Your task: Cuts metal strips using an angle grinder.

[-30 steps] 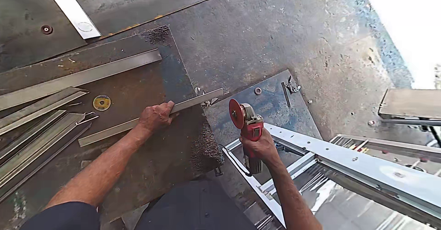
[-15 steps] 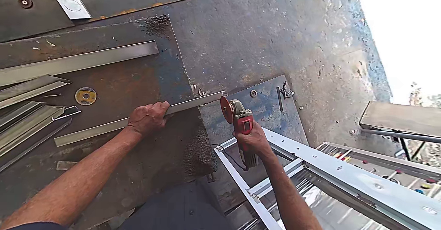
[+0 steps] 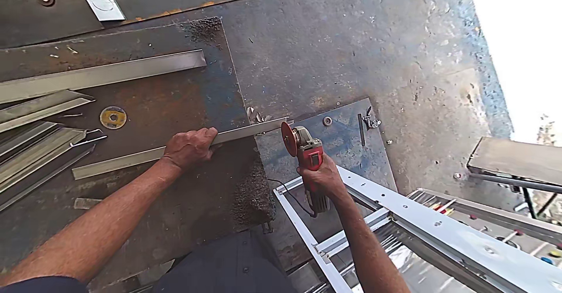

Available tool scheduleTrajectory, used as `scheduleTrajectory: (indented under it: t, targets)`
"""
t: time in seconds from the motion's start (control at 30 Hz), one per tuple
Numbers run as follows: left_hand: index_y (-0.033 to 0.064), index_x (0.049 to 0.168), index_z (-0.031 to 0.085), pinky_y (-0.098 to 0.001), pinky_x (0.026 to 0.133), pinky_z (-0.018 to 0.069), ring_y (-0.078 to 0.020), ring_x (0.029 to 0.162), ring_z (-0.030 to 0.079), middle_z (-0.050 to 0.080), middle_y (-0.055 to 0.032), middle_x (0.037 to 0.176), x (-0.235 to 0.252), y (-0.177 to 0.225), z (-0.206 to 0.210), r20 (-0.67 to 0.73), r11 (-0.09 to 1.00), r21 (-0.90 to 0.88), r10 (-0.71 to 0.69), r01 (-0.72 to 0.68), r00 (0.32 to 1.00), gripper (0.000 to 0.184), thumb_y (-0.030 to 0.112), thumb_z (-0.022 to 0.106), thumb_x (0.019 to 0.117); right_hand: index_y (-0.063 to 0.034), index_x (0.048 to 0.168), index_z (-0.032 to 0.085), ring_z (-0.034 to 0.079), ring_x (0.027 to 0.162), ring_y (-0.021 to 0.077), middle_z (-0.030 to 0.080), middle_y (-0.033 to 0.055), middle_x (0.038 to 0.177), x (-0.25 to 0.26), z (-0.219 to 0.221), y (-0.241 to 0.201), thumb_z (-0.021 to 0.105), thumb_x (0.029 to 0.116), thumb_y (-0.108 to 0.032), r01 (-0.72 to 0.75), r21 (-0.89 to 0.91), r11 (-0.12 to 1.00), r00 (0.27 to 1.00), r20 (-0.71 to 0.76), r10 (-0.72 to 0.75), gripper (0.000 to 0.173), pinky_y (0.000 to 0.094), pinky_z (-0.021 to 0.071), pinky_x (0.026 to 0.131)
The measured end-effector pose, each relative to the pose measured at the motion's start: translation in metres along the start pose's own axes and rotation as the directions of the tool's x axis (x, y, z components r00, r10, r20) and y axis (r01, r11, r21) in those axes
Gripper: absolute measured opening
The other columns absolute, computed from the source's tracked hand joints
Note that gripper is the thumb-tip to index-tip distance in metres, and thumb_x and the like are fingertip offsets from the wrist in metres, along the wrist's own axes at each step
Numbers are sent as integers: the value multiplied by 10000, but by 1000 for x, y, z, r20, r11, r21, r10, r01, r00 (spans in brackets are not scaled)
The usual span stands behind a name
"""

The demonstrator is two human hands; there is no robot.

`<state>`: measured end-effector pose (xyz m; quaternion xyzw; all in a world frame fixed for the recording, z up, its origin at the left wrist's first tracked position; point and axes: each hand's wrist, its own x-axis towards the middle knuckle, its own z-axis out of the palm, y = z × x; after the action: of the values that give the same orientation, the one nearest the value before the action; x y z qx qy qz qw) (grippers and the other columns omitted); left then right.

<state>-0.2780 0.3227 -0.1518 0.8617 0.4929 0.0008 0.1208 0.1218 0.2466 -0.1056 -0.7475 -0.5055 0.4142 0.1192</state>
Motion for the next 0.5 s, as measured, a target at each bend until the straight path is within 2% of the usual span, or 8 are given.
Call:
scheduleTrajectory:
  t: [0.5]
  targets:
    - [99, 1034, 637, -475, 550, 551, -303, 715, 709, 666, -93, 835, 1, -1, 0, 59, 999, -10, -33, 33, 998, 353, 447, 643, 976, -64, 1257, 615, 694, 950, 127, 719, 49, 1036, 11, -3, -4, 840, 675, -429, 8, -87, 996, 1000, 6, -8, 724, 390, 570, 870]
